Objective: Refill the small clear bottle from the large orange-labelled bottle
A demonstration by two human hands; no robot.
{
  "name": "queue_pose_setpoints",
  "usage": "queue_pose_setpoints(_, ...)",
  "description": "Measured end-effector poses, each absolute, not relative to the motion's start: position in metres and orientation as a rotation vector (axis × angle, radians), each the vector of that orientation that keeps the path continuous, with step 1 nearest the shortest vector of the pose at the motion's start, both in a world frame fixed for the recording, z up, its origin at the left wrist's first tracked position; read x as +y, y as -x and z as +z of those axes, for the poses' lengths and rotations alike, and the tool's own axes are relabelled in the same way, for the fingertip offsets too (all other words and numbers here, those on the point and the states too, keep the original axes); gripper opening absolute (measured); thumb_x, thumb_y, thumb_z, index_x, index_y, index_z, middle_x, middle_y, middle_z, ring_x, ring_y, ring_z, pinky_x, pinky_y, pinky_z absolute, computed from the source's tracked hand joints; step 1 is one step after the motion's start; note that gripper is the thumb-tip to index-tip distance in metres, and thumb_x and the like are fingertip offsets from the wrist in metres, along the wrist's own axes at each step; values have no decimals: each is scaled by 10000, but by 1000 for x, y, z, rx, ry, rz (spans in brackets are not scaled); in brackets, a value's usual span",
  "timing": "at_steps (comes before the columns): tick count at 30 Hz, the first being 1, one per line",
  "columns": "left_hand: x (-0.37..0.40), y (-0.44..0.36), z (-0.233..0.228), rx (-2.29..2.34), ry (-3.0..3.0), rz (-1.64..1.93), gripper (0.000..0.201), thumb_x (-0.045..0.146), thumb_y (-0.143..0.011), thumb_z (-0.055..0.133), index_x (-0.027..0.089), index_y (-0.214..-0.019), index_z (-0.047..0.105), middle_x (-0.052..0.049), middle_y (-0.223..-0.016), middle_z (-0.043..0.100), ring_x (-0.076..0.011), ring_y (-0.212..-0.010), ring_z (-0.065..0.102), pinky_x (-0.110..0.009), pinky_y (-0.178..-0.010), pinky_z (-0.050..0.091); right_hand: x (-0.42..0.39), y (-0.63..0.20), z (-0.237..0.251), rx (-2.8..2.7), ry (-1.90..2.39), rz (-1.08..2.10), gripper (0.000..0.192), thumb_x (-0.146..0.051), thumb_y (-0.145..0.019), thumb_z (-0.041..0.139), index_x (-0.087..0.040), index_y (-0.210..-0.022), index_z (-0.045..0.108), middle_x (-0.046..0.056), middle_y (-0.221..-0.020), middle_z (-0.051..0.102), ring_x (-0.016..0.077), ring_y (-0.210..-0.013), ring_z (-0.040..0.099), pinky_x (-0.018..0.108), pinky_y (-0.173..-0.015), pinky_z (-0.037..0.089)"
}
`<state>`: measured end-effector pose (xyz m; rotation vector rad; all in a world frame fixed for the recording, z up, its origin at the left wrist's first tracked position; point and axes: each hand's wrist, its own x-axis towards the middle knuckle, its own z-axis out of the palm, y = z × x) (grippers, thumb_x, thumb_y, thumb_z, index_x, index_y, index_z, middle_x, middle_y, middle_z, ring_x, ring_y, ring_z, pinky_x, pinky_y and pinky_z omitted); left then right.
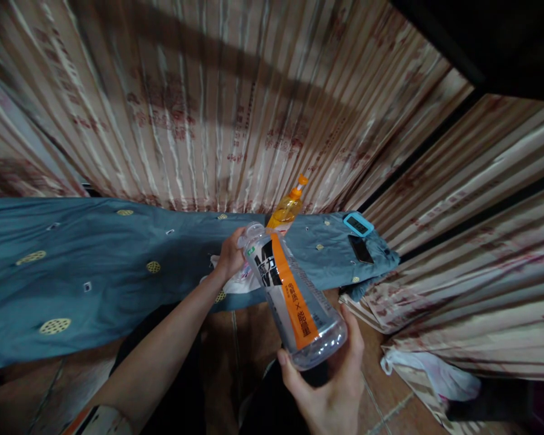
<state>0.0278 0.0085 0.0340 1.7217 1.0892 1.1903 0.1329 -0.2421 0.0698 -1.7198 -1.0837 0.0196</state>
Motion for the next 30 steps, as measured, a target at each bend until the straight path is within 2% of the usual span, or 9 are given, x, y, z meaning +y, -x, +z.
queue_pose_setpoints(6, 11, -28, 31, 1097, -1743, 1202, 242, 249, -791, 569, 152, -1005, 629, -81, -999, 724, -236, -937, 669, -326, -840, 500, -237, -126, 75, -1017, 1709, 53, 1022, -419, -578, 818, -247, -1450, 314, 149, -1432, 427, 345, -1224, 524, 474, -947, 494)
queue_pose_setpoints(10, 11, -27, 31, 1092, -1735, 1197, 253, 254, -787, 574, 155, -1011, 636, -80, -978, 728, -239, -919, 671, -336, -840, 504, -235, -119, 80, -967, 1742, 73, 1018, -472, -603, 791, -205, -1455, 304, 167, -1351, 496, 317, -1143, 571, 428, -865, 529)
queue_pose_setpoints(13, 10, -27, 31, 1079, -1720, 1214, 277, 303, -792, 589, 164, -1027, 637, -85, -1006, 729, -249, -943, 671, -350, -855, 505, -234, -117, 81, -974, 1756, 61, 1010, -492, -616, 774, -190, -1456, 301, 170, -1356, 491, 306, -1114, 584, 427, -871, 522)
queue_pose_setpoints(20, 13, -28, 25, 1072, -1719, 1241, 305, 325, -786, 595, 153, -1036, 631, -102, -1003, 726, -269, -965, 672, -381, -881, 512, -232, -116, 81, -977, 1771, -7, 978, -513, -621, 750, -153, -1428, 333, 176, -1363, 479, 316, -1178, 531, 398, -853, 504)
queue_pose_setpoints(26, 15, -29, 19, 1006, -1749, 1327, 372, 341, -799, 581, 138, -1111, 582, -128, -1081, 702, -261, -1025, 661, -366, -902, 509, -232, -117, 82, -976, 1766, 0, 956, -519, -628, 747, -162, -1421, 350, 168, -1327, 509, 293, -1105, 579, 368, -807, 524)
queue_pose_setpoints(30, 16, -28, 19, 1039, -1776, 1311, 347, 277, -785, 554, 146, -1106, 571, -121, -1093, 694, -250, -1022, 655, -365, -915, 501, -234, -128, 74, -1084, 1731, -50, 967, -475, -617, 780, -194, -1431, 340, 149, -1317, 515, 271, -1047, 611, 343, -771, 551)
